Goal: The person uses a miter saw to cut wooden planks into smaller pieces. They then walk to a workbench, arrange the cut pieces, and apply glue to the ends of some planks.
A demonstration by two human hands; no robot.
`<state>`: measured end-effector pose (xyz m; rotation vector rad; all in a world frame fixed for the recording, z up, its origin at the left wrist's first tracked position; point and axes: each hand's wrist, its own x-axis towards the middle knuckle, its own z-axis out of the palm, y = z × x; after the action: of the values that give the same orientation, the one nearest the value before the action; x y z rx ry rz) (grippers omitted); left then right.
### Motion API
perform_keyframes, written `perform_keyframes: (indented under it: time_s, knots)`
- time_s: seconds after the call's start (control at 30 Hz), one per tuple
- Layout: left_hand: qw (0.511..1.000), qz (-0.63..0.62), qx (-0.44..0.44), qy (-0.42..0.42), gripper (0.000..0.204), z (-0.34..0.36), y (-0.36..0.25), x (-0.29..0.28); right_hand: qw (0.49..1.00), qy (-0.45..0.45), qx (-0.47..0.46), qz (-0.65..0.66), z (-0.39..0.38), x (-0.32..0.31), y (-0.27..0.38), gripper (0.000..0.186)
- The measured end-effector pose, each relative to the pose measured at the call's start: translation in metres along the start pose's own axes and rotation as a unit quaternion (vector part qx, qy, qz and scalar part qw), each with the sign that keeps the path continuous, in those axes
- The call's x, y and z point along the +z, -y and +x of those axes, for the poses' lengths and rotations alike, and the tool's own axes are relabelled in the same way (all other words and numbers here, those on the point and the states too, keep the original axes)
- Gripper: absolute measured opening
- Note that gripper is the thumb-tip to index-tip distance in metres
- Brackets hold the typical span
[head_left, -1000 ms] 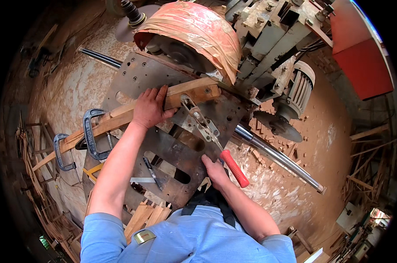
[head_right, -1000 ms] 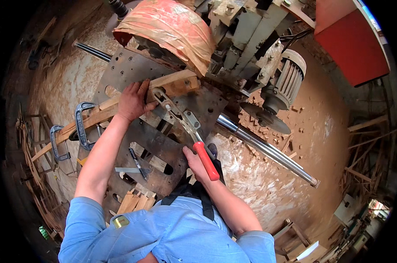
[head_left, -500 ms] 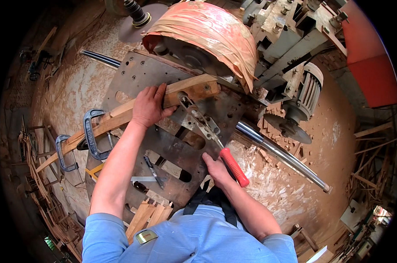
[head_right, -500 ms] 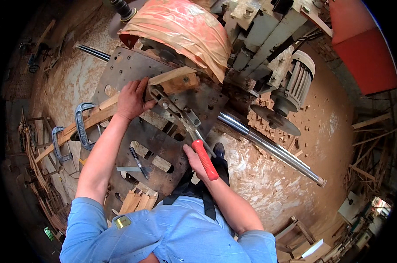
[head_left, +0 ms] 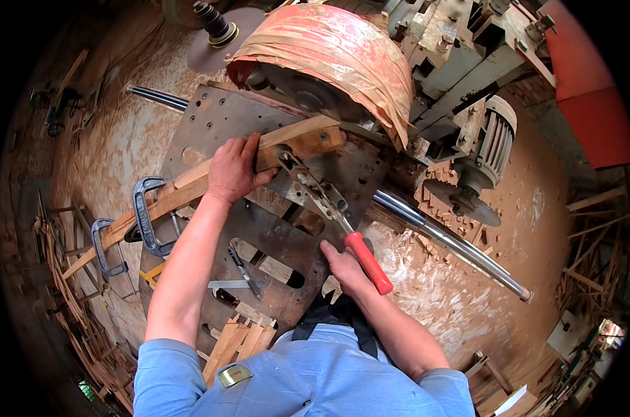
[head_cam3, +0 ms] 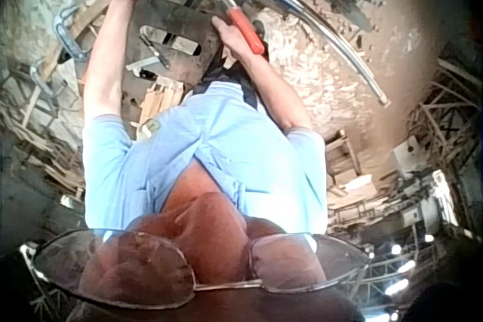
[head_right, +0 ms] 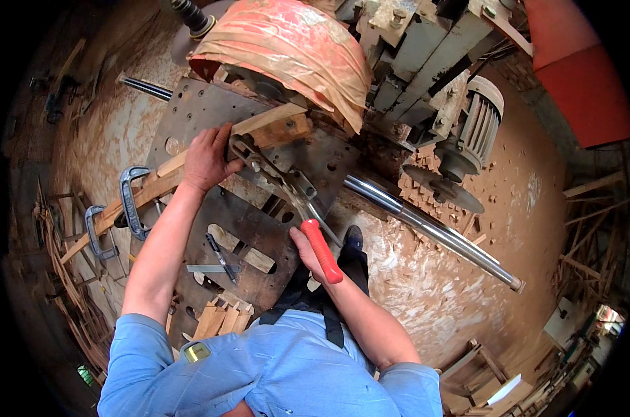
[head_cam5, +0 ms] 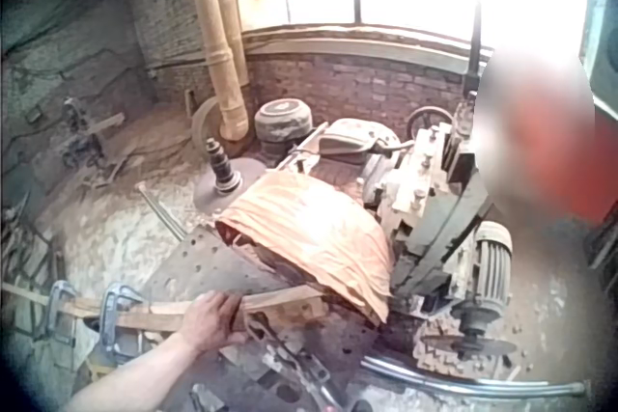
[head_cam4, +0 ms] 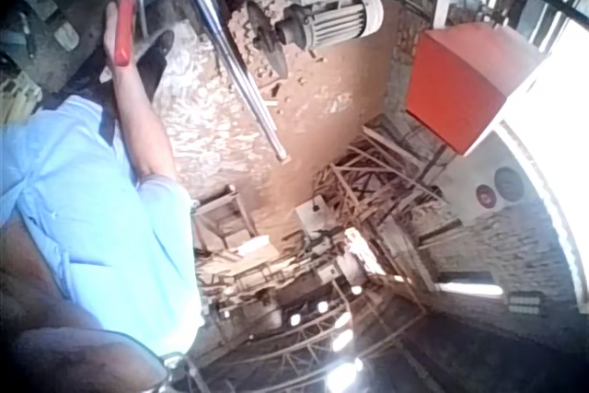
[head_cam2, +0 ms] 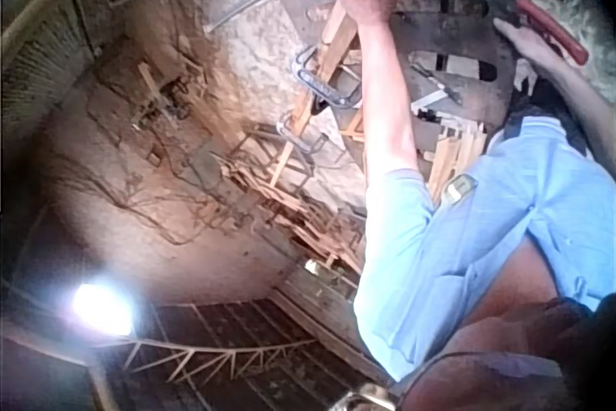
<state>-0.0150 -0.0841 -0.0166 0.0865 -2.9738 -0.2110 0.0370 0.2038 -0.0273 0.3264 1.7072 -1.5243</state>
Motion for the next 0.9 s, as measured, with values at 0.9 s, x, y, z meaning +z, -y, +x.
perform_keyframes:
  time_s: [0.9]
  knots:
    - [1.0, -0.019, 0.001, -0.012, 0.074, 0.022, 0.076, 0.01, 0.998, 0.037, -0.018, 0.037, 0.083, 0.056, -0.037, 0.048]
